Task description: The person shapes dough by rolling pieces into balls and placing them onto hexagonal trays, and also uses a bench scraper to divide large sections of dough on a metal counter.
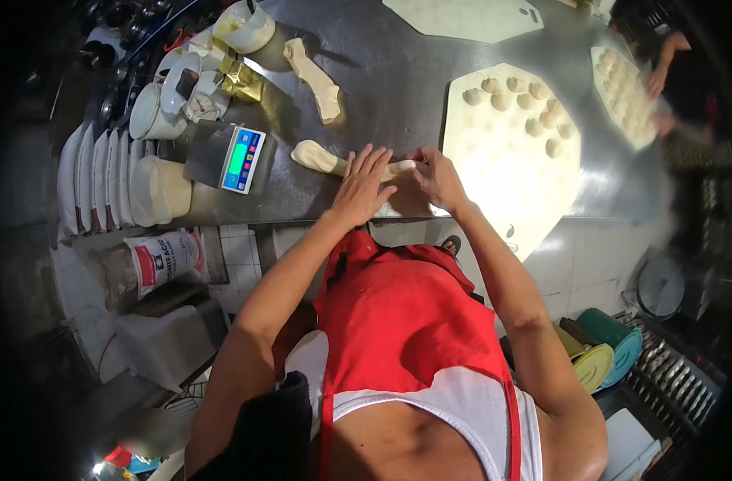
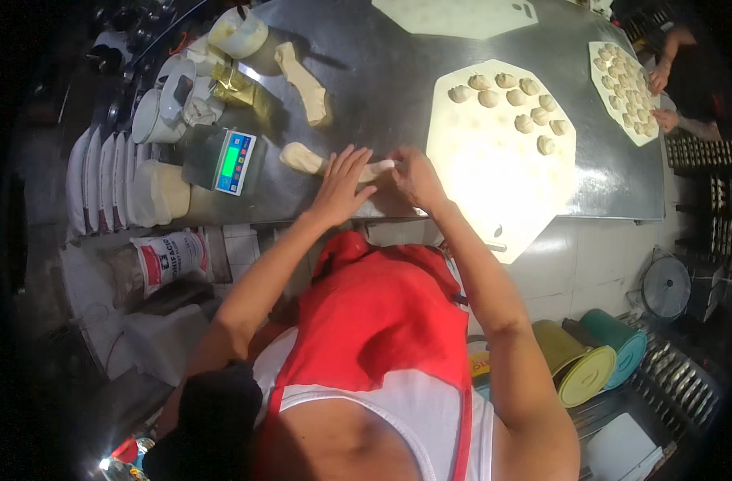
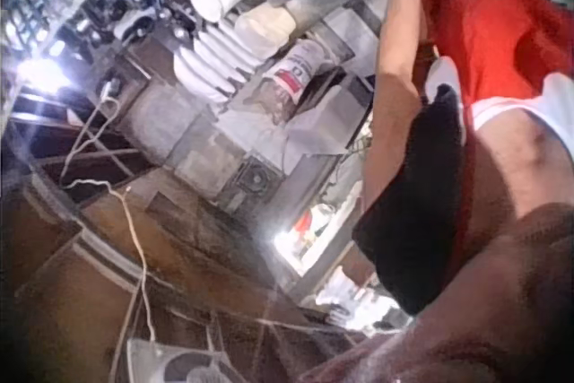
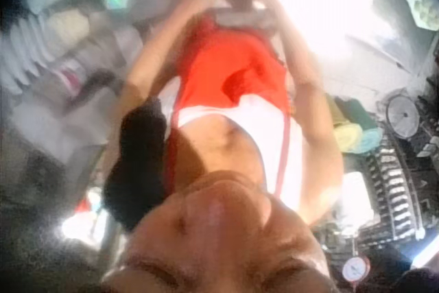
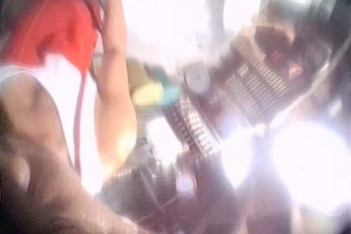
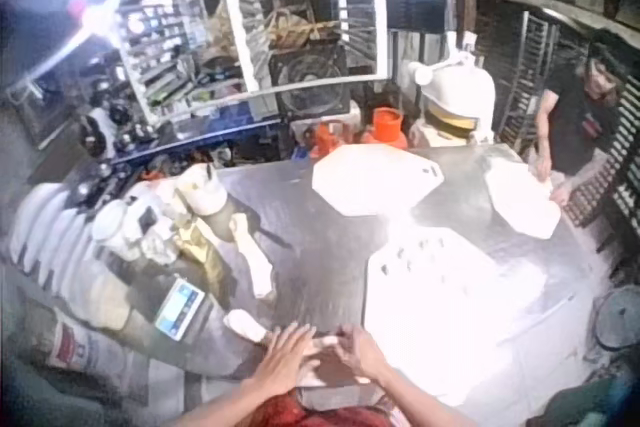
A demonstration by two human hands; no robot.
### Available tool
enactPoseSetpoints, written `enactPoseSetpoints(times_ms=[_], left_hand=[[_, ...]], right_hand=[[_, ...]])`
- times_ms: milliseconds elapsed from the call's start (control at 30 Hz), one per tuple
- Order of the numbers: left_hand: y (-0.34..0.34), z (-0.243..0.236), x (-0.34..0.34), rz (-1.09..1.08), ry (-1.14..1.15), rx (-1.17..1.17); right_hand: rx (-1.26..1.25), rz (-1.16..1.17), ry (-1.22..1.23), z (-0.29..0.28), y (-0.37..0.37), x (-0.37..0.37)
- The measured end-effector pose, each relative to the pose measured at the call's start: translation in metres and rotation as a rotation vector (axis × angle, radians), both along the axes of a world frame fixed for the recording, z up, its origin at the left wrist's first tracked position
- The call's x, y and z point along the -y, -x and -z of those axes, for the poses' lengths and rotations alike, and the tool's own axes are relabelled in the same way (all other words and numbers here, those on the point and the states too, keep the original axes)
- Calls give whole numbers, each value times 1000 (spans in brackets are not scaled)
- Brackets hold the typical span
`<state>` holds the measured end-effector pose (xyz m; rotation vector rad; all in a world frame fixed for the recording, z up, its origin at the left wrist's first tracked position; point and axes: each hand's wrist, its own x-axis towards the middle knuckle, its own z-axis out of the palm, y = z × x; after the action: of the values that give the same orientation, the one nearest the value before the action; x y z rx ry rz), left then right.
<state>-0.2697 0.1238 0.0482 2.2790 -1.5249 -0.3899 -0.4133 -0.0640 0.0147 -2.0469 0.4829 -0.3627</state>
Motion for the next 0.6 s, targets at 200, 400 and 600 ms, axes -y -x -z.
enactPoseSetpoints(times_ms=[200, 400, 600], left_hand=[[-37, -26, 20, 63, -215, -690], [-35, -34, 20, 291, -93, -426], [-1, -93, 72, 339, -19, -409]], right_hand=[[95, 78, -620, -72, -6, -26], [-238, 299, -316, -79, -12, -39], [-96, 562, -160, -129, -6, -27]])
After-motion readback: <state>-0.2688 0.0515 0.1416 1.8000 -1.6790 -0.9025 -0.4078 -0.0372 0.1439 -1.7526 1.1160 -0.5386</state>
